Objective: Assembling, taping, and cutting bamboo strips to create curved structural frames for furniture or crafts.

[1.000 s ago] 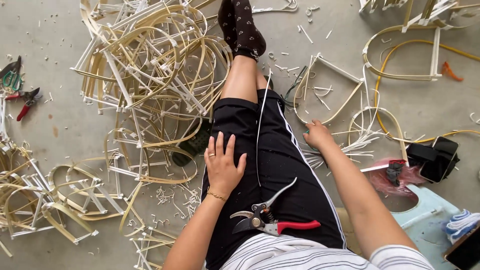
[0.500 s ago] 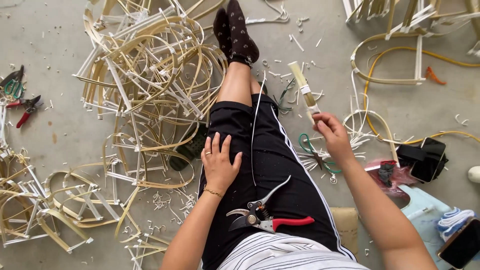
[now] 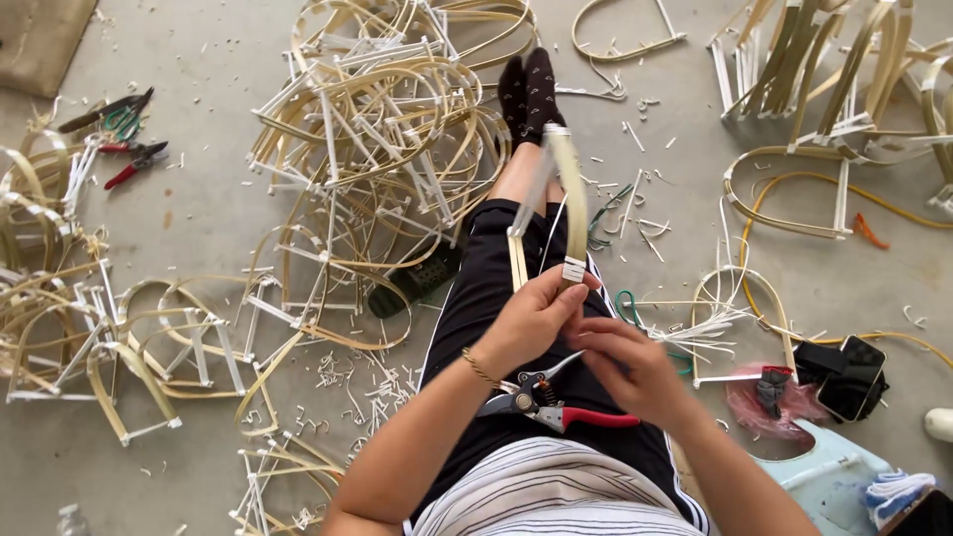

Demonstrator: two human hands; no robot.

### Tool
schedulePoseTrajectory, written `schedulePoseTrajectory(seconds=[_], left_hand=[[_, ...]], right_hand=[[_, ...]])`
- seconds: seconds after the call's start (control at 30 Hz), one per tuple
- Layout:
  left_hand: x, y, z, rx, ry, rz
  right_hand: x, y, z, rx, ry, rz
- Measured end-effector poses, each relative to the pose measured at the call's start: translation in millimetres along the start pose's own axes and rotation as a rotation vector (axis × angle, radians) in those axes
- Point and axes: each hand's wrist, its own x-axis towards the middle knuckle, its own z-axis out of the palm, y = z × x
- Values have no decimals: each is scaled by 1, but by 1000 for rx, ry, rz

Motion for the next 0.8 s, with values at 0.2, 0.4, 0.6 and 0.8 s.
schedulePoseTrajectory(seconds=[0.2,0.4,0.6,0.8], left_hand=[[-48,101,-4,924,-175,319],[-58,137,-9,984,-88,548],[-61,133,-50,596,77,-59],[-66,144,-53,30,42,73]], right_hand=[[34,-78,-62,-403,293,-330],[71,-76,-52,-338,-51,-125],[70,-12,-65,-463,161,-195],[-20,186,-67,-247,185,584]])
